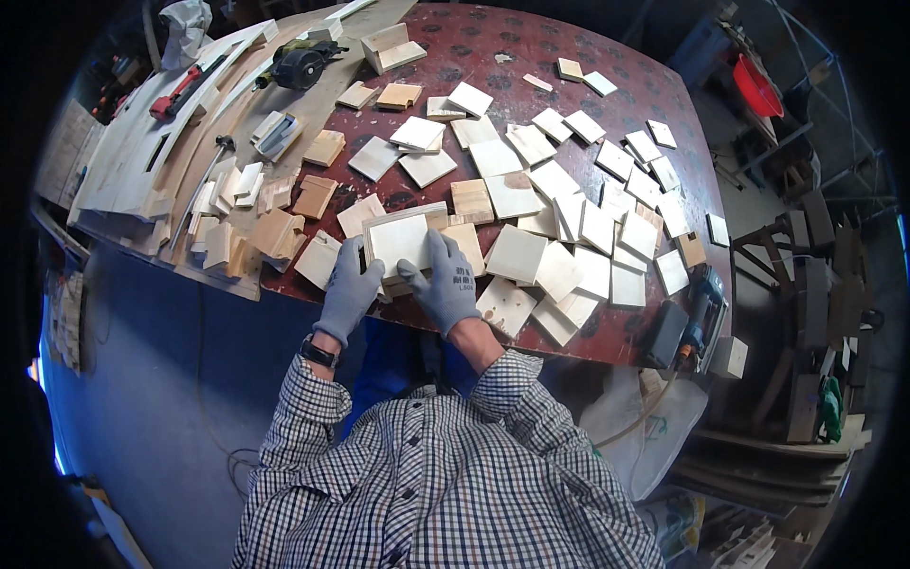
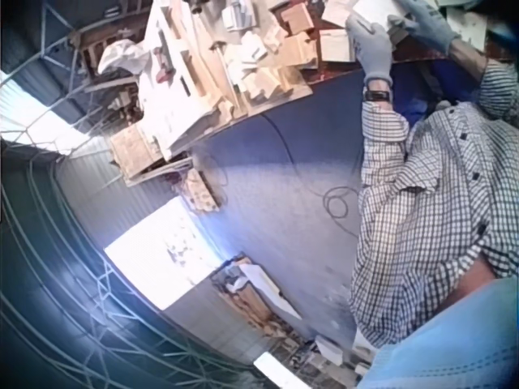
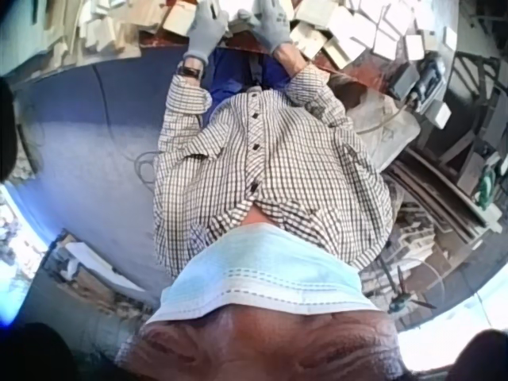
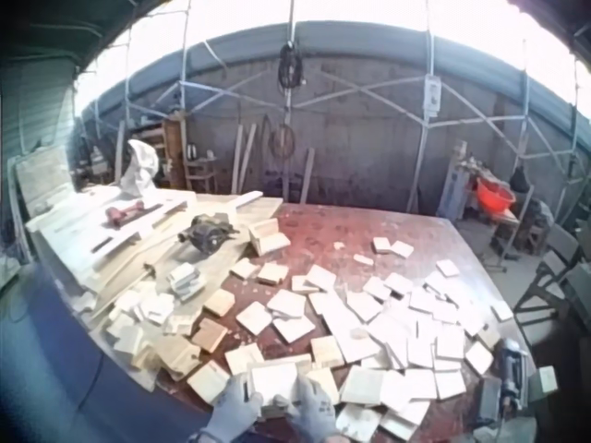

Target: The person assembles small wooden boxes by hand, picking up pre-cut wooden pieces and fitting them together on a cluttered workbench. The person repeatedly forms box shapes and stacks them, occasionally using a nail gun to secure joints.

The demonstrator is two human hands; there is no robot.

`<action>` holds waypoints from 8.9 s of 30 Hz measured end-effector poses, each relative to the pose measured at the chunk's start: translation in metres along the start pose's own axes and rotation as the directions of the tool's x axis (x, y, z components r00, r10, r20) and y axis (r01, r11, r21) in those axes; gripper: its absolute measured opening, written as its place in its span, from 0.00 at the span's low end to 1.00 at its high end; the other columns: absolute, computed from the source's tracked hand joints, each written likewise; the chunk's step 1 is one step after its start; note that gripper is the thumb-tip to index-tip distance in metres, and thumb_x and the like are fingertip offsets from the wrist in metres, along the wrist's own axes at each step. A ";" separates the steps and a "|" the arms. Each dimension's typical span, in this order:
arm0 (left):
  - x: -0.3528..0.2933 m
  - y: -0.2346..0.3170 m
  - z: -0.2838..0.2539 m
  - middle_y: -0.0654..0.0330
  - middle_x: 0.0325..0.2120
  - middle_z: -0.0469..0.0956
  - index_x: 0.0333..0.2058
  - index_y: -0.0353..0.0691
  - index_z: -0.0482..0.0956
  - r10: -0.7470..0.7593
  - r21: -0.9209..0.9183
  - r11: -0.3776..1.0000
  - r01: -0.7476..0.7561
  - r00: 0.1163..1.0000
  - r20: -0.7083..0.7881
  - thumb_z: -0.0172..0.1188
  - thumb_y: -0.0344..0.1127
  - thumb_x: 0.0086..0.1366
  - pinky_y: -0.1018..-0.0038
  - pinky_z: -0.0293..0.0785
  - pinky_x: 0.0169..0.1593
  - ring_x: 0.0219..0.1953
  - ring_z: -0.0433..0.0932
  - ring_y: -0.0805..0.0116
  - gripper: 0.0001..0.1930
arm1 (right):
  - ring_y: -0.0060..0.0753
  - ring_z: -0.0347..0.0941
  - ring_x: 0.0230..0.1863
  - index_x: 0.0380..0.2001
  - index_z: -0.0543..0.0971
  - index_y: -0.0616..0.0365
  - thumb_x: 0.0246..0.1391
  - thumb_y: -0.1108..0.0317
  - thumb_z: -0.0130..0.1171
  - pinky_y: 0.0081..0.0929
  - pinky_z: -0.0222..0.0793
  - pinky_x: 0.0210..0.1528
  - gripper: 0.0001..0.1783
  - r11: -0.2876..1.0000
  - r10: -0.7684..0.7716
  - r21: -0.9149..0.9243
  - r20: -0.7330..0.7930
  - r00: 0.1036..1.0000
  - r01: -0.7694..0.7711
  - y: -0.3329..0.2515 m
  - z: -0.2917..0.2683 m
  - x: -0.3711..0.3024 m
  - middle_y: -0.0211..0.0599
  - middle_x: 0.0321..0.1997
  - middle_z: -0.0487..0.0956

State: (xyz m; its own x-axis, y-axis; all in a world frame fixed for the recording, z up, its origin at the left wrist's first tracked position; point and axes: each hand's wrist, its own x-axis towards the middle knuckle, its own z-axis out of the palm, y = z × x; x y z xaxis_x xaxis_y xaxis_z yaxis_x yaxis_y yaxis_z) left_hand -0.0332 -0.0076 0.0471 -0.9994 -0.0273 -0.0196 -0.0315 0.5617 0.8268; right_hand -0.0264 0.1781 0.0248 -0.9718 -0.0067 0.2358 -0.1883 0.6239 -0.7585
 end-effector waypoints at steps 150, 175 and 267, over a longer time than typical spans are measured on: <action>0.088 -0.004 -0.125 0.48 0.61 0.72 0.72 0.44 0.62 0.010 0.867 0.482 0.131 0.988 -0.154 0.65 0.56 0.65 0.51 0.75 0.59 0.60 0.76 0.46 0.42 | 0.57 0.72 0.67 0.67 0.74 0.61 0.70 0.59 0.51 0.48 0.65 0.68 0.27 0.790 -0.054 -0.573 -0.421 0.905 -0.219 0.159 -0.167 -0.090 0.53 0.65 0.77; 0.210 -0.003 -0.032 0.38 0.59 0.76 0.69 0.28 0.62 0.068 0.259 0.965 -0.049 0.995 -0.068 0.70 0.60 0.60 0.58 0.73 0.63 0.59 0.78 0.44 0.50 | 0.52 0.64 0.71 0.70 0.71 0.53 0.66 0.53 0.56 0.52 0.52 0.74 0.32 0.777 0.096 -0.520 -0.459 0.883 -0.354 0.154 -0.159 -0.089 0.46 0.68 0.72; -0.107 0.105 -0.022 0.46 0.72 0.62 0.78 0.36 0.45 0.294 -0.948 0.261 0.183 0.920 0.258 0.75 0.55 0.60 0.53 0.70 0.70 0.72 0.67 0.48 0.60 | 0.49 0.76 0.65 0.56 0.80 0.63 0.72 0.67 0.56 0.41 0.70 0.67 0.15 0.959 -0.274 -0.130 -0.647 0.711 0.252 0.018 -0.168 -0.103 0.43 0.60 0.83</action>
State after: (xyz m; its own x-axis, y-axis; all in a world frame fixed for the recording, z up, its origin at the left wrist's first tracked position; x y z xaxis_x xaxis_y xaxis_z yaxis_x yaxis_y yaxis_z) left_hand 0.0710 0.0360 0.1482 -0.9320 0.3535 0.0798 -0.1798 -0.6423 0.7451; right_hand 0.0939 0.3211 0.0893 -0.5477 0.3298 0.7690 -0.4065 0.6984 -0.5891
